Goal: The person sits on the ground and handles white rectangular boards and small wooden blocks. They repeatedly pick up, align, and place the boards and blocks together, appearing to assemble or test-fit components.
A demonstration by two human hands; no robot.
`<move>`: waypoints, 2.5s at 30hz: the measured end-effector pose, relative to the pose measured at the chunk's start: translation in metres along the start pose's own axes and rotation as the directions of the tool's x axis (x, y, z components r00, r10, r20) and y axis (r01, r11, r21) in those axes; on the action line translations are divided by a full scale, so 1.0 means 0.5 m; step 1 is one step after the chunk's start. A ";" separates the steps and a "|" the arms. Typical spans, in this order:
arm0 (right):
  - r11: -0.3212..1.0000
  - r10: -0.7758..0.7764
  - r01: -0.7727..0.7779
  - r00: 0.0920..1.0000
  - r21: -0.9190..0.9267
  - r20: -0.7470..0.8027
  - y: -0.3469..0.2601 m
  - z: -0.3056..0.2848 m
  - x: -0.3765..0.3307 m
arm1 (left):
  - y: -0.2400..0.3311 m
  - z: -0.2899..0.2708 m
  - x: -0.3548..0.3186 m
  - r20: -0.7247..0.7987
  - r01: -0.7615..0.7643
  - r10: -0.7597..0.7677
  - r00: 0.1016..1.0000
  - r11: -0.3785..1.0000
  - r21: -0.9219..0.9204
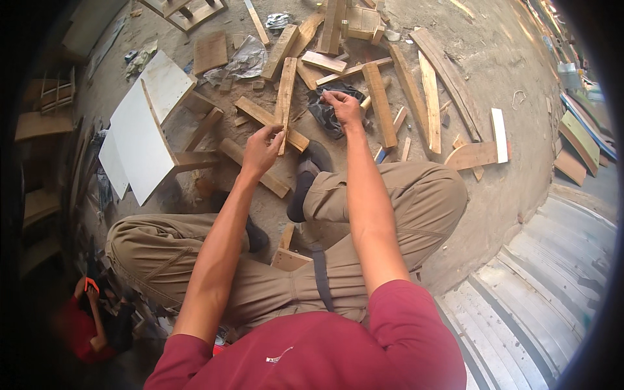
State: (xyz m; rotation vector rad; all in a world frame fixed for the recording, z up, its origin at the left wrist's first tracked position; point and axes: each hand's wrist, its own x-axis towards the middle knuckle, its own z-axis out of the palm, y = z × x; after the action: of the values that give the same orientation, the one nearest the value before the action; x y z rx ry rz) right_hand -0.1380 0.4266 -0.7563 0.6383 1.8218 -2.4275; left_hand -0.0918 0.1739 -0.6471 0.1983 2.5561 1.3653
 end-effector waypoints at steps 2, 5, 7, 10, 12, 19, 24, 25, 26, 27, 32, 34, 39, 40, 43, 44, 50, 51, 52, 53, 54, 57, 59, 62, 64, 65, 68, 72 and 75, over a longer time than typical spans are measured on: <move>0.995 0.068 -0.076 0.988 0.058 0.135 -0.044 0.047 -0.019 | 0.015 0.004 0.017 -0.051 0.058 -0.061 0.997 0.997 -0.054; 0.990 0.095 -0.120 0.950 0.068 0.296 -0.070 0.094 -0.040 | 0.032 0.015 0.033 -0.092 0.099 -0.116 0.989 0.980 -0.172; 0.990 0.068 -0.109 0.925 0.090 0.374 -0.071 0.112 -0.049 | 0.029 0.028 0.046 -0.119 0.106 -0.142 0.983 0.958 -0.268; 0.991 0.070 -0.111 0.903 0.072 0.424 -0.063 0.128 -0.063 | 0.015 0.031 0.053 -0.065 0.160 -0.196 0.978 0.919 -0.360; 0.991 0.097 -0.127 0.890 0.037 0.444 -0.051 0.131 -0.065 | 0.005 0.032 0.053 -0.048 0.195 -0.238 0.970 0.880 -0.433; 0.138 -0.355 0.253 0.915 -0.957 0.191 0.025 -0.128 0.074 | -0.006 0.028 0.047 -0.002 0.256 -0.294 0.956 0.835 -0.487; -0.358 -0.103 0.403 0.879 -0.842 0.465 0.046 -0.220 0.098 | 0.009 -0.015 0.038 0.019 0.236 -0.253 0.967 0.870 -0.432; -0.417 -0.033 0.381 0.901 -0.825 0.433 0.043 -0.198 0.098 | 0.003 -0.030 0.027 0.026 0.240 -0.253 0.967 0.876 -0.418; -0.477 0.035 0.364 0.917 -0.800 0.397 0.039 -0.176 0.097 | 0.002 -0.033 0.018 0.012 0.228 -0.251 0.968 0.856 -0.464; -0.514 0.068 0.339 0.932 -0.788 0.356 0.035 -0.159 0.101 | 0.000 -0.041 0.016 0.022 0.238 -0.260 0.965 0.844 -0.481; -0.652 0.156 0.408 0.897 -0.639 0.413 0.059 -0.212 0.133 | 0.043 -0.067 0.016 0.062 0.282 -0.297 0.953 0.789 -0.546; -0.631 0.213 0.456 0.880 -0.628 0.425 0.046 -0.203 0.127 | 0.054 -0.067 0.019 0.026 0.253 -0.285 0.958 0.803 -0.540; -0.485 0.246 0.494 0.869 -0.722 0.430 0.009 -0.156 0.073 | 0.089 -0.079 0.022 -0.055 0.174 -0.227 0.972 0.863 -0.475; -0.424 0.232 0.492 0.870 -0.760 0.434 0.006 -0.145 0.068 | 0.102 -0.090 0.025 -0.082 0.146 -0.208 0.975 0.872 -0.466; -0.121 0.044 0.446 0.895 -0.887 0.445 0.005 -0.129 0.036 | 0.137 -0.132 0.020 -0.151 0.071 -0.155 0.976 0.890 -0.451; -0.056 -0.019 0.431 0.901 -0.901 0.433 0.003 -0.129 0.032 | 0.149 -0.143 0.017 -0.174 0.033 -0.128 0.976 0.884 -0.467; 0.063 -0.199 0.256 0.950 -0.965 0.239 -0.052 -0.066 0.052 | 0.155 -0.287 -0.027 -0.365 -0.133 -0.051 0.930 0.877 -0.462; 0.037 -0.205 0.185 0.963 -0.982 0.174 -0.062 -0.056 0.051 | 0.146 -0.318 -0.043 -0.402 -0.125 -0.070 0.913 0.890 -0.438; 0.014 -0.213 0.109 0.971 -0.994 0.104 -0.060 -0.060 0.059 | 0.137 -0.350 -0.060 -0.435 -0.114 -0.086 0.896 0.903 -0.414; 0.098 -0.226 0.030 0.974 -0.995 0.007 -0.064 -0.069 0.068 | 0.119 -0.379 -0.077 -0.470 -0.122 -0.092 0.878 0.907 -0.404; 0.154 -0.296 -0.021 0.953 -0.988 -0.066 -0.042 -0.176 0.114 | 0.111 -0.398 -0.077 -0.474 -0.150 -0.068 0.878 0.901 -0.407; 0.284 -0.400 -0.272 0.838 -0.919 -0.372 -0.051 -0.191 0.142 | 0.028 -0.462 -0.130 -0.563 -0.083 0.020 0.826 0.993 -0.086; 0.412 -0.444 -0.305 0.756 -0.858 -0.482 -0.056 -0.177 0.150 | -0.010 -0.482 -0.146 -0.583 -0.048 0.091 0.807 0.995 0.088; 0.474 -0.461 -0.309 0.711 -0.825 -0.531 -0.110 -0.036 0.108 | -0.063 -0.484 -0.180 -0.611 0.022 0.041 0.790 0.995 0.094; 0.450 -0.712 -0.092 0.564 -0.888 -0.419 -0.103 -0.060 0.148 | -0.065 -0.465 -0.157 -0.607 0.034 0.041 0.794 0.993 0.111; 0.531 -0.653 -0.034 0.620 -0.847 -0.434 -0.113 -0.031 0.156 | -0.073 -0.460 -0.155 -0.615 0.031 0.020 0.788 0.997 0.073; 0.569 -0.667 0.097 0.636 -0.817 -0.388 -0.140 0.062 0.152 | -0.083 -0.441 -0.146 -0.626 0.039 -0.033 0.779 0.999 -0.004; 0.506 -0.727 0.243 0.636 -0.827 -0.258 -0.106 0.117 0.151 | -0.084 -0.412 -0.124 -0.629 0.013 0.148 0.763 0.970 0.243; 0.527 -0.568 0.209 0.807 -0.824 -0.159 -0.080 0.161 0.116 | -0.104 -0.399 -0.130 -0.615 0.072 0.245 0.749 0.894 0.443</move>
State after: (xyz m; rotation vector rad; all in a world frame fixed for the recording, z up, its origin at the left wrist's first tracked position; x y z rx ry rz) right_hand -0.2261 0.3767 -0.7216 0.7048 3.1950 -1.3466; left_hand -0.0836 -0.0295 -0.5738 -0.1266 3.4896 0.9525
